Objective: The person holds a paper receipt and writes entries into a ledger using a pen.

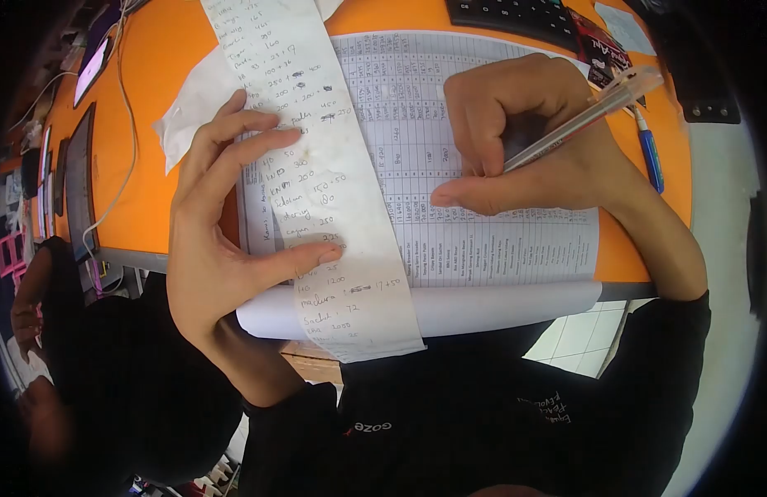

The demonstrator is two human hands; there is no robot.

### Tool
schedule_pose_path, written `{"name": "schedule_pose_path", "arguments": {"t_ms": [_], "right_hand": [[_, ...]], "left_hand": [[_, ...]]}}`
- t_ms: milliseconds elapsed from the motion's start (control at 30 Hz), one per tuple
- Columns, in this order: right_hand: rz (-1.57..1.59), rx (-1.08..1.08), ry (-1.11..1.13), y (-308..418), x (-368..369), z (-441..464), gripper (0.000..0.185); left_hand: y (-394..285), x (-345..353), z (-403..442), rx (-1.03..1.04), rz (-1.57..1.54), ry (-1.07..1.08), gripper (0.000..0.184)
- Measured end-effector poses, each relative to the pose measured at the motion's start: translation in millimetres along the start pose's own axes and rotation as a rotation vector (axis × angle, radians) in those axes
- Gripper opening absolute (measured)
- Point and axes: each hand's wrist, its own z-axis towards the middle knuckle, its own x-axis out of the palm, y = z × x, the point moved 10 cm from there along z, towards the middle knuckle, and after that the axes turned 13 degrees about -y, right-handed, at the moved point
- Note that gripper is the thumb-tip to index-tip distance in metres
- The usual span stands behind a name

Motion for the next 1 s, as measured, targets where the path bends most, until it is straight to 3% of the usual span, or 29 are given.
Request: {"name": "schedule_pose_path", "arguments": {"t_ms": [400, 800, 1000], "right_hand": [[-0.224, -0.03, -0.113, -12, -22, 1, 0.04], [0.092, 0.233, -0.255, -47, -43, 11, 0.037], [0.185, 0.242, -0.287, -42, -37, 14, 0.038]], "left_hand": [[-2, 2, 0, -0.042, 0.01, -0.008, 0.089], [-17, -7, 8, 0.012, 0.126, 0.007, 0.076], [-22, -14, -1, 0.007, 0.142, -0.02, 0.075]]}}
